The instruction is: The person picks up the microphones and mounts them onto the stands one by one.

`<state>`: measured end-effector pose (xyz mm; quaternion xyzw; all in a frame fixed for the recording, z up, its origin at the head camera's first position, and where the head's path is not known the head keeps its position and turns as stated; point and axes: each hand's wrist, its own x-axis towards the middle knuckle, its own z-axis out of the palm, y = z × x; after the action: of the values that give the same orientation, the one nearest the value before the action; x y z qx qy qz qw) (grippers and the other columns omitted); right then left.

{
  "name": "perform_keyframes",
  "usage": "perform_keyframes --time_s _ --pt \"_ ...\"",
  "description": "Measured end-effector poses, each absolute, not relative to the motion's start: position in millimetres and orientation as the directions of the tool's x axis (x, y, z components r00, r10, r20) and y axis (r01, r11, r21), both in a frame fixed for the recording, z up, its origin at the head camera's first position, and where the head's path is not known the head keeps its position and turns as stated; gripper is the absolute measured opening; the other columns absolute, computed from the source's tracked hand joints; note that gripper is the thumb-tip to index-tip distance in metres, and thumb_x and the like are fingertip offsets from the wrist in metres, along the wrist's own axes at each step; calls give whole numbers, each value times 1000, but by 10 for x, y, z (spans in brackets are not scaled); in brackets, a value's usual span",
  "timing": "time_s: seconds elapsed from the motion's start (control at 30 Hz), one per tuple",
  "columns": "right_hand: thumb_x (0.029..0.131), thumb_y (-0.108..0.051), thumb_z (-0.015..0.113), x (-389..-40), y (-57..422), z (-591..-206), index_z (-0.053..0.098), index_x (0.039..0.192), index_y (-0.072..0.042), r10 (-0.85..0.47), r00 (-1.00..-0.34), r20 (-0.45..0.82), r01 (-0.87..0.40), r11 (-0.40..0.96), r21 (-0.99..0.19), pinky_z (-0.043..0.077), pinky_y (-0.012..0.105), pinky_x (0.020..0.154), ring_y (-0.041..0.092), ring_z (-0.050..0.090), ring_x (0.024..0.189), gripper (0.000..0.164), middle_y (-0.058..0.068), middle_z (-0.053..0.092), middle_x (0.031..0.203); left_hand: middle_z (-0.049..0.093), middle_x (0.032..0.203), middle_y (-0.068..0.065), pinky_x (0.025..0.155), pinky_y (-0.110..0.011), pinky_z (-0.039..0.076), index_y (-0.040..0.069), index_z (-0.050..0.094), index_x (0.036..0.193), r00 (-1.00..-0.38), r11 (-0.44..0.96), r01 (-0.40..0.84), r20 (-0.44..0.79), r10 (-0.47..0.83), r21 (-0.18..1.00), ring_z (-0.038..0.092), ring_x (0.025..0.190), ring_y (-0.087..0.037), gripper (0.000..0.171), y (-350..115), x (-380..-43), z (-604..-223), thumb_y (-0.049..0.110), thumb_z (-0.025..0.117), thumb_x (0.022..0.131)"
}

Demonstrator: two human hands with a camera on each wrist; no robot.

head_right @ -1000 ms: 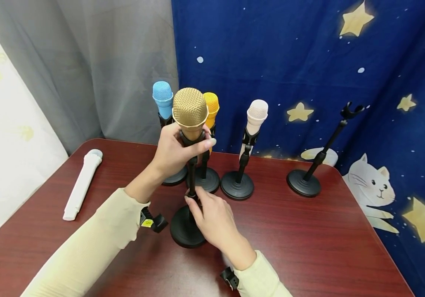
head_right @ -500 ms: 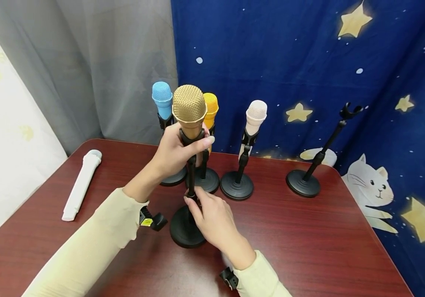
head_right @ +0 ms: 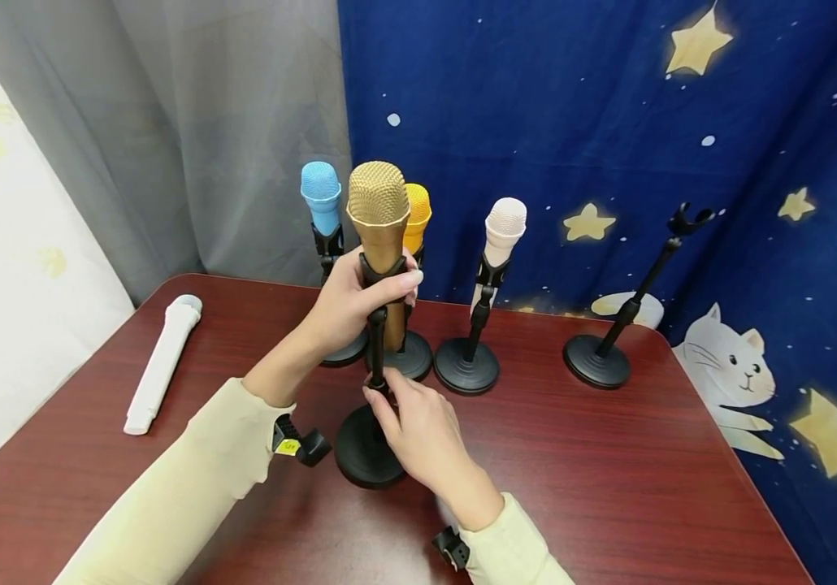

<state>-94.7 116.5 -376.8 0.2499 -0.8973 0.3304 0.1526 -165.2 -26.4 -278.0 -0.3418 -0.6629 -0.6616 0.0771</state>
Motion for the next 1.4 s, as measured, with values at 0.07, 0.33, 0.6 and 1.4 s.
perform_keyframes --time_s 0.07,0.33,0.6,1.4 --pt "102 -33 61 -945 1171 -3752 66 103 -26 -346 -854 388 -517 647 -561 42 20 56 2 47 58 9 -10 60 71 66 91 -8 84 -35 54 4 60 110 -765 -97 550 547 341 829 66 85 -24 16 -277 -1632 -2780 8 64 95" --pt "98 -53 60 -987 1223 -3776 66 104 -29 -389 -909 151 -386 643 -661 40 22 54 5 54 58 25 -8 58 66 66 124 -14 93 -40 54 10 48 136 -773 18 567 525 357 823 66 109 -21 40 -412 -1525 -2875 17 61 99" --pt "84 -57 76 -1054 1266 -3942 68 99 -20 -479 -877 17 -401 714 -574 44 25 63 6 56 71 41 -9 66 79 60 126 -10 102 -39 51 13 48 139 -782 180 621 589 204 763 60 116 -18 46 -691 -1376 -3076 22 64 97" --pt "64 -48 93 -1052 1247 -4106 64 129 -12 -569 -822 3 -538 776 -329 54 43 93 17 63 121 80 1 66 133 74 118 -18 97 -34 57 4 73 119 -540 118 364 106 835 924 72 114 -29 27 -860 -1726 -3481 9 73 93"
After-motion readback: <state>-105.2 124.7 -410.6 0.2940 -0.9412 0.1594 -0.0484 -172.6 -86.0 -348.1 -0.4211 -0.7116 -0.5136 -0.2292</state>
